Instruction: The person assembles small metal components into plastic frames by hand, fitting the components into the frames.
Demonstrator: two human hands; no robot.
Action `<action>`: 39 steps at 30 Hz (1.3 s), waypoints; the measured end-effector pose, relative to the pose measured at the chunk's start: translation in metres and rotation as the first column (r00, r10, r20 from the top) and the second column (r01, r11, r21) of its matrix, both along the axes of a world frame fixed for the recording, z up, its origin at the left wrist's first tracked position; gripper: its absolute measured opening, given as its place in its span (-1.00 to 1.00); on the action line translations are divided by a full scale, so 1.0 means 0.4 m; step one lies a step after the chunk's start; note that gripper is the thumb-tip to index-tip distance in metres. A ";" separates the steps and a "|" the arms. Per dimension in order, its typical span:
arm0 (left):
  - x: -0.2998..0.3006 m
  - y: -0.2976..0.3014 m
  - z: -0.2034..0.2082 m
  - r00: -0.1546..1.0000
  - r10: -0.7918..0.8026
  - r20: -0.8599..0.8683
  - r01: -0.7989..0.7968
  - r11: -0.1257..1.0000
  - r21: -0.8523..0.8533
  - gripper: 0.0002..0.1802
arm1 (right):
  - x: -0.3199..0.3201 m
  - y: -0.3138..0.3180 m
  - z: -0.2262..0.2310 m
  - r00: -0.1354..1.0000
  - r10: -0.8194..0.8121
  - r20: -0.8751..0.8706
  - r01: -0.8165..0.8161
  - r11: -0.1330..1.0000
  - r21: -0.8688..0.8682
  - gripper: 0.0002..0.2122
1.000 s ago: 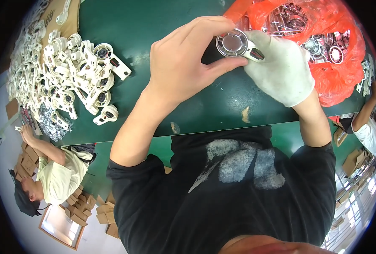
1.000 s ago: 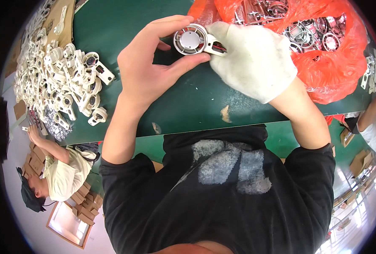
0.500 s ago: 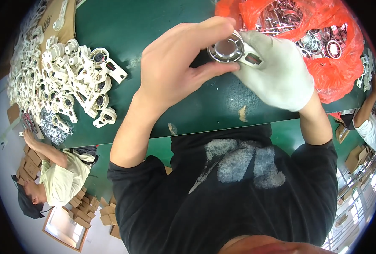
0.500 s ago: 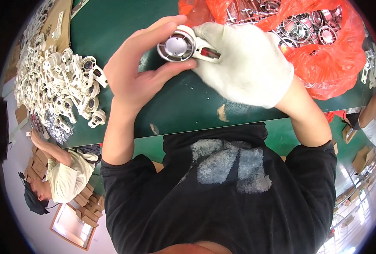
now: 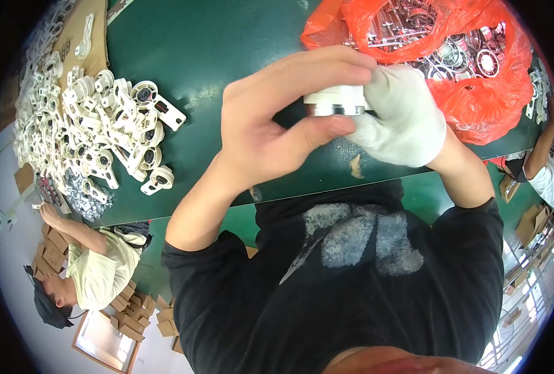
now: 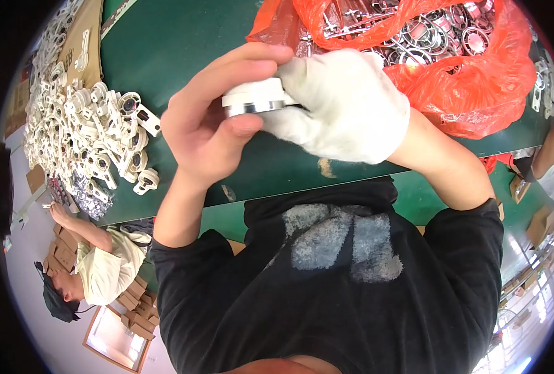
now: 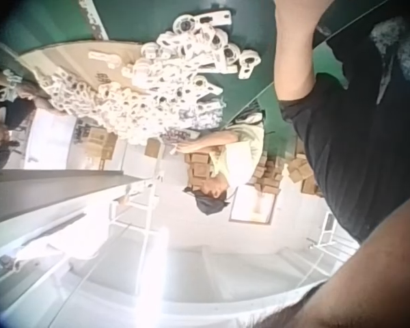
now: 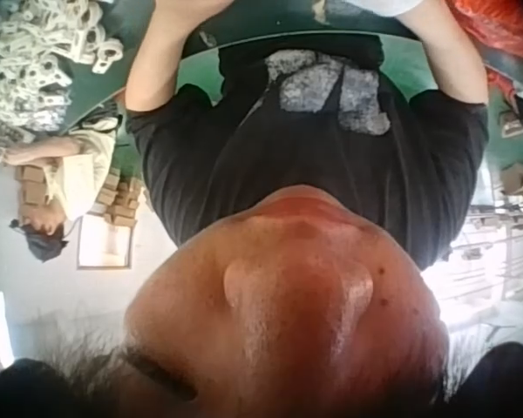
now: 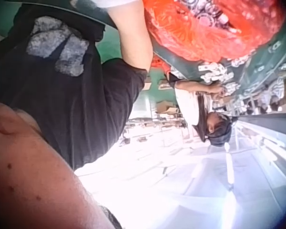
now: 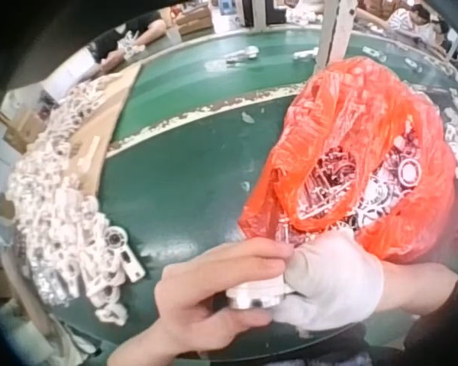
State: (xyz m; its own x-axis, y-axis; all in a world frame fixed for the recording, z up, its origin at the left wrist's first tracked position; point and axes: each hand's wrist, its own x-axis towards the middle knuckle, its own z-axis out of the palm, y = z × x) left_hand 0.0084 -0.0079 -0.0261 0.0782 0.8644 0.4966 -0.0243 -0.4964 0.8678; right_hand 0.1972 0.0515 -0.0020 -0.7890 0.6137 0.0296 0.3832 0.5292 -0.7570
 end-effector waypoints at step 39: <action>-0.346 -0.001 0.157 -0.148 -0.265 -0.953 -0.719 0.690 -0.080 -0.48 | -0.005 -0.002 -0.008 0.989 -0.121 -0.090 0.143 0.941 0.307 -0.78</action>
State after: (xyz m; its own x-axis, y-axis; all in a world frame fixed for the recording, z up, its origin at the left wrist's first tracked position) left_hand -0.1300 -0.0084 0.0367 -0.2959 0.9104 -0.2894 0.9498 0.2481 -0.1907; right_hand 0.1951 0.0508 -0.0051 -0.6907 0.6637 0.2871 0.4189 0.6908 -0.5893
